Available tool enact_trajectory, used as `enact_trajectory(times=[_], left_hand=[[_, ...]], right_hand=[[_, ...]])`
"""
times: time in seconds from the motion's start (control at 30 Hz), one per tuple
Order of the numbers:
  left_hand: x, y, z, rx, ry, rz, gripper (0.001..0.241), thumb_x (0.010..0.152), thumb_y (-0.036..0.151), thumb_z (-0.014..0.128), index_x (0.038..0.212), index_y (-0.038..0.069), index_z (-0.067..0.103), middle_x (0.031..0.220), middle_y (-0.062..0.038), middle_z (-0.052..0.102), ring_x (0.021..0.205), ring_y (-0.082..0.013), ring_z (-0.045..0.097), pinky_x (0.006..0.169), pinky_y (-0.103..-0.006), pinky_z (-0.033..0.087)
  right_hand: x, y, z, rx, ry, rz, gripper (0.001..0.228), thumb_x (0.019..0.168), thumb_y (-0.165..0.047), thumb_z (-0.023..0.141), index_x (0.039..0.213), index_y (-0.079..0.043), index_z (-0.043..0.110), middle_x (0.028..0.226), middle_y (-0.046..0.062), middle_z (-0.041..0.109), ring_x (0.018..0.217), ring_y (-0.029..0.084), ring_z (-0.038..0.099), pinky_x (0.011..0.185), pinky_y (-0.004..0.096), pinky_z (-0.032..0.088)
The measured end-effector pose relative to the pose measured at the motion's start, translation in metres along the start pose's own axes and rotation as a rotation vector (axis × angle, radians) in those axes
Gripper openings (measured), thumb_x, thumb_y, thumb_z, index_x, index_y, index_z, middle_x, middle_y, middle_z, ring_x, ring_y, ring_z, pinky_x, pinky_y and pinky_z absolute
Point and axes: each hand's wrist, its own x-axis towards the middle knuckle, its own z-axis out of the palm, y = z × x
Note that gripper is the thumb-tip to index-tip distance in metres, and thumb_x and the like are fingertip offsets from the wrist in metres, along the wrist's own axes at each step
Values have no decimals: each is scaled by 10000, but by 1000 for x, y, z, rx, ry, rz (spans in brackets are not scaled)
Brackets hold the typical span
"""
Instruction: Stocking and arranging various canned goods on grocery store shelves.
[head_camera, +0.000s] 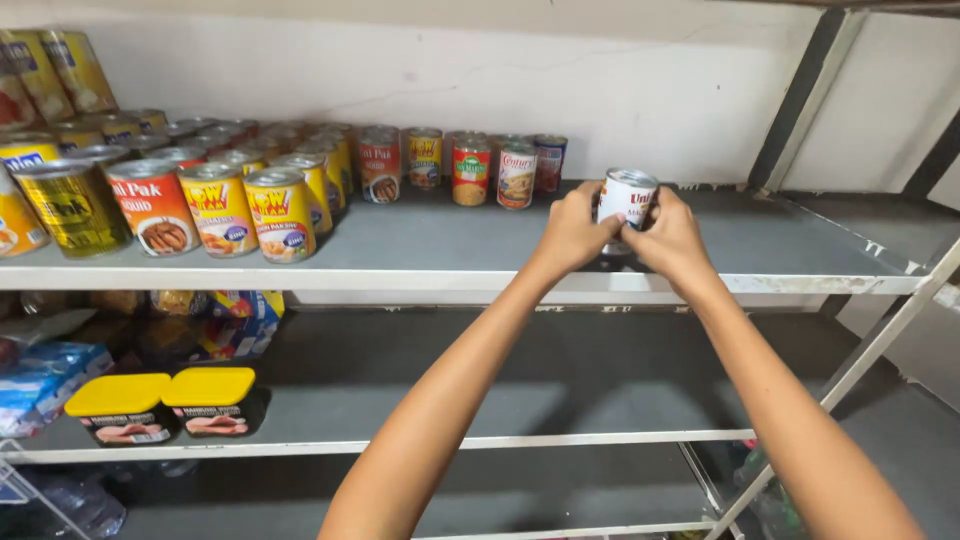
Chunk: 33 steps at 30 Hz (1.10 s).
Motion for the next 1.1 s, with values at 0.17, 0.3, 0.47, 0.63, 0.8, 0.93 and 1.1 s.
enact_trajectory(times=[0.17, 0.3, 0.47, 0.63, 0.8, 0.93, 1.1], left_hand=[[42, -69, 35, 140, 70, -17, 496, 773, 203, 794, 1183, -56, 688, 1057, -286, 737, 1032, -424, 708, 917, -456, 552], [73, -103, 40, 249, -70, -162, 483, 744, 237, 794, 1133, -40, 721, 1113, -294, 735, 1110, -428, 698, 980, -456, 542], [101, -118, 44, 331, -261, -286, 729, 738, 253, 814, 1322, -66, 516, 1234, -321, 650, 1215, -423, 627, 1003, -437, 526], [113, -147, 51, 470, -418, -273, 808, 813, 114, 674, 1506, -42, 290, 1322, -344, 584, 1274, -425, 571, 1036, -449, 496], [119, -153, 59, 627, -500, -232, 664, 869, 60, 568, 1483, -48, 338, 1369, -311, 583, 1290, -393, 587, 1054, -445, 495], [123, -152, 62, 662, -500, -217, 636, 865, 60, 574, 1466, -21, 379, 1404, -275, 569, 1292, -380, 592, 1044, -443, 508], [130, -157, 64, 708, -503, -225, 625, 899, 58, 538, 1500, 2, 377, 1470, -245, 540, 1339, -367, 566, 1083, -447, 482]], right_hand=[[55, 55, 24, -201, -11, -20, 488, 730, -129, 841, 1146, 39, 649, 994, 184, 754, 899, 243, 702, 756, 391, 555], [100, 102, 48, -391, -63, -41, 477, 719, -295, 900, 1050, 9, 741, 998, 203, 760, 906, 298, 736, 797, 428, 575], [154, 120, 63, -426, -166, 201, 464, 651, -291, 933, 950, 20, 762, 916, 181, 765, 815, 250, 755, 741, 381, 602], [196, 139, 82, -146, -216, 411, 400, 607, -48, 932, 911, 52, 691, 851, 140, 735, 741, 265, 756, 562, 398, 650], [228, 164, 96, -106, -223, 468, 326, 715, -45, 872, 940, 104, 688, 886, 231, 751, 650, 268, 749, 543, 413, 619], [227, 141, 91, -114, -188, 515, 373, 698, -42, 915, 937, 113, 674, 924, 217, 748, 731, 281, 761, 602, 396, 600], [253, 176, 99, 50, -393, 388, 388, 701, -30, 806, 1064, 68, 709, 983, 201, 768, 832, 281, 771, 662, 383, 621]])
